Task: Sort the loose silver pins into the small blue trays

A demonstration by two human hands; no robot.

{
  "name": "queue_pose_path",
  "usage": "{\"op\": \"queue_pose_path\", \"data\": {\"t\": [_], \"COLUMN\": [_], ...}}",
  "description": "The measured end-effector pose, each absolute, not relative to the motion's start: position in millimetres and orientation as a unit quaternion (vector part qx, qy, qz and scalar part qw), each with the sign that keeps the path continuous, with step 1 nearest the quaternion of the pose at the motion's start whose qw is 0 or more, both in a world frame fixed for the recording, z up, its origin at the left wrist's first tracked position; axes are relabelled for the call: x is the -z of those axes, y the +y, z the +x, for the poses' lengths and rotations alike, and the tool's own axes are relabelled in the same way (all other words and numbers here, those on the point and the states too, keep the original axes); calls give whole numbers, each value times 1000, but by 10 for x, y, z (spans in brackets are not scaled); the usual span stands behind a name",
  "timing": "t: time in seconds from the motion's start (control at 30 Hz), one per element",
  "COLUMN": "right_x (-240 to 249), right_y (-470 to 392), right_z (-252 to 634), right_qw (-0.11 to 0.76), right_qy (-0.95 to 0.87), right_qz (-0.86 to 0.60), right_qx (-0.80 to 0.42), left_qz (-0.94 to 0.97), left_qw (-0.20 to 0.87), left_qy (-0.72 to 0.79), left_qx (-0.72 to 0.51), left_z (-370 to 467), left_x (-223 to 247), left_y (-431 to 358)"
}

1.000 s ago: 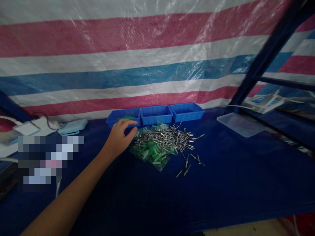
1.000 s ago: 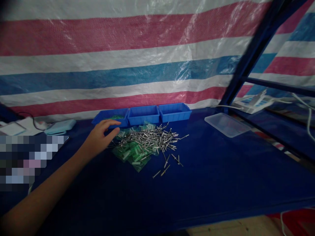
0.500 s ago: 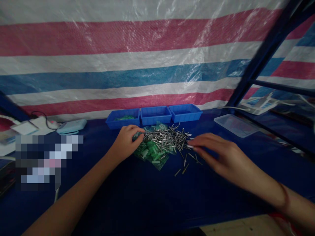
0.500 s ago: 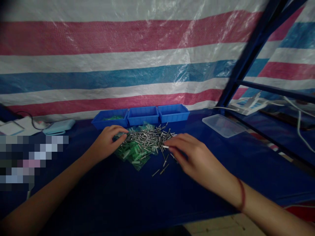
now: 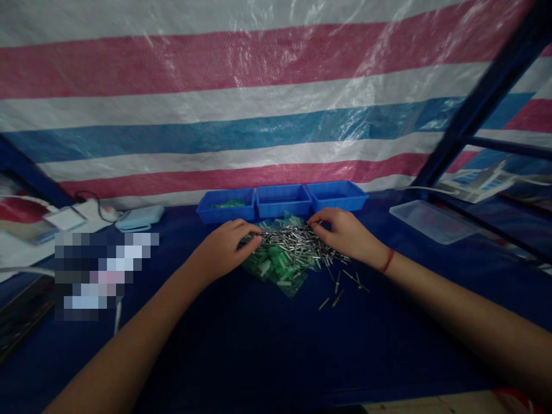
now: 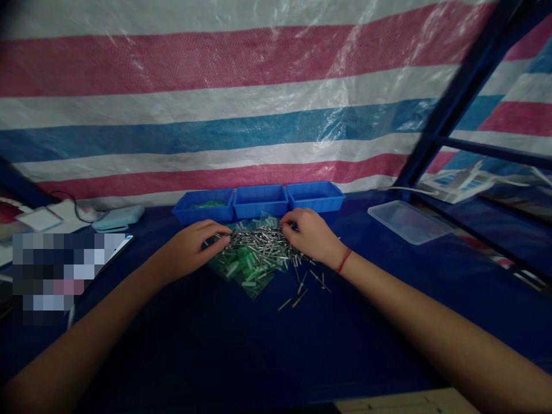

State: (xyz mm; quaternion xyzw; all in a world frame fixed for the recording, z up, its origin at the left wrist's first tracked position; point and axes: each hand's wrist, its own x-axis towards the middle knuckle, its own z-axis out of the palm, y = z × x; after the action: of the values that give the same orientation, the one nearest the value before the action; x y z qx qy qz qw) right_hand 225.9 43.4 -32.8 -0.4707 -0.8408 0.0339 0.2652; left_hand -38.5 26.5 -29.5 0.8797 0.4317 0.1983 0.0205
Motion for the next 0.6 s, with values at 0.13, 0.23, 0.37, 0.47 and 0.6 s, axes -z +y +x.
{"op": "queue_pose_path", "data": {"t": [0.13, 0.23, 0.37, 0.47, 0.6], "right_x": [388, 442, 444, 425, 409], "right_y": [403, 369, 340, 334, 334], "right_z": [2237, 2267, 2312, 2328, 2339], "right_qw": [322, 337, 354, 365, 383], "right_qy": [-826, -823, -817, -811, -795], "right_qz": [-459, -453, -450, -449, -461], "right_qx": [-49, -61, -74, -79, -89], "left_qz": [840, 825, 816, 807, 790], "left_qw": [-21, -28, -28, -19, -1], "left_qy": [508, 536, 549, 560, 576], "left_qx": [-190, -178, -180, -189, -212], "left_z": [-559, -645, -640, -584, -514], "left_x": [318, 398, 519, 600, 660], "left_y": [368, 454, 530, 556, 576]}}
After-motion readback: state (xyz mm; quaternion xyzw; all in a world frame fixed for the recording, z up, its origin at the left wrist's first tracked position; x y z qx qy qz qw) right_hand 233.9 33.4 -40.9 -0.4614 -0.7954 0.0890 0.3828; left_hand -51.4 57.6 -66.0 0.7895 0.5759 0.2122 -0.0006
